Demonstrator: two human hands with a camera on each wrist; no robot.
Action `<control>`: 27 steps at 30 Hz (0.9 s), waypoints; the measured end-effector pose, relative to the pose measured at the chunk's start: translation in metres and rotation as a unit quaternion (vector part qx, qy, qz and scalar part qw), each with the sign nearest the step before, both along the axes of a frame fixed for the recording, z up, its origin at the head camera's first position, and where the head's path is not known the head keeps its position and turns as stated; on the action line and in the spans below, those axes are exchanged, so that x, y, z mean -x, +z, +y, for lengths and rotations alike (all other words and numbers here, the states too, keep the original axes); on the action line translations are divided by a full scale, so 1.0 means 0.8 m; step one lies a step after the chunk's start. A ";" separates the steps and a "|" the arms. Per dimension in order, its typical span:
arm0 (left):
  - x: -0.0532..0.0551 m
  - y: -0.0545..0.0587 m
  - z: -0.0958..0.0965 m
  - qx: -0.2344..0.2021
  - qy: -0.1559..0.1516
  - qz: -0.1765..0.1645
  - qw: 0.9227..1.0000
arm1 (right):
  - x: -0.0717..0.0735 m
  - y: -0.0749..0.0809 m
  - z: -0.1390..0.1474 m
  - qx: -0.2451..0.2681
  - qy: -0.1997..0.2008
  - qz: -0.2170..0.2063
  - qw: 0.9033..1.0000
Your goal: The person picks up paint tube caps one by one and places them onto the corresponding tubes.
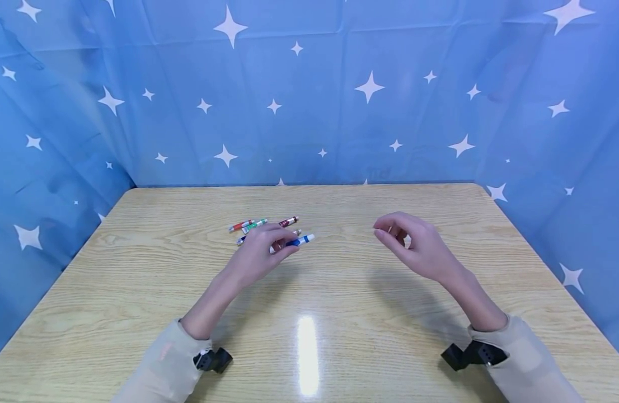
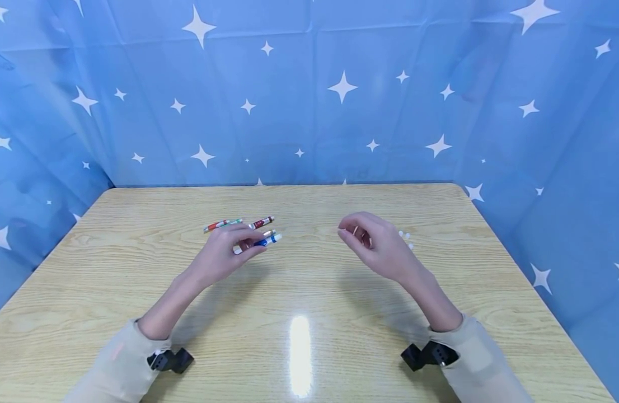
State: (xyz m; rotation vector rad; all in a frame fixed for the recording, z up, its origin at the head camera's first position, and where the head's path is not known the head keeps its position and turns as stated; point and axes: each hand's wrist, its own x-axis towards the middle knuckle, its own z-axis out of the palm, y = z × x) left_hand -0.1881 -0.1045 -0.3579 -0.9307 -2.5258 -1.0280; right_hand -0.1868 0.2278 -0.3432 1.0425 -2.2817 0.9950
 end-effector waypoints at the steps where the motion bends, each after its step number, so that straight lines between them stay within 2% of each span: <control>1: 0.000 0.000 -0.001 0.004 0.001 -0.002 1.000 | 0.001 -0.001 0.001 -0.001 -0.002 -0.001 1.000; 14: 0.007 -0.005 -0.012 0.068 0.017 -0.052 0.996 | 0.011 -0.009 0.012 -0.015 -0.026 -0.007 1.000; 25: 0.015 -0.009 -0.018 0.112 0.028 -0.115 0.987 | 0.016 -0.012 0.018 -0.021 -0.033 -0.012 0.999; 27: 0.016 -0.010 -0.019 0.116 0.029 -0.134 0.984 | 0.016 -0.013 0.020 -0.023 -0.035 -0.015 0.999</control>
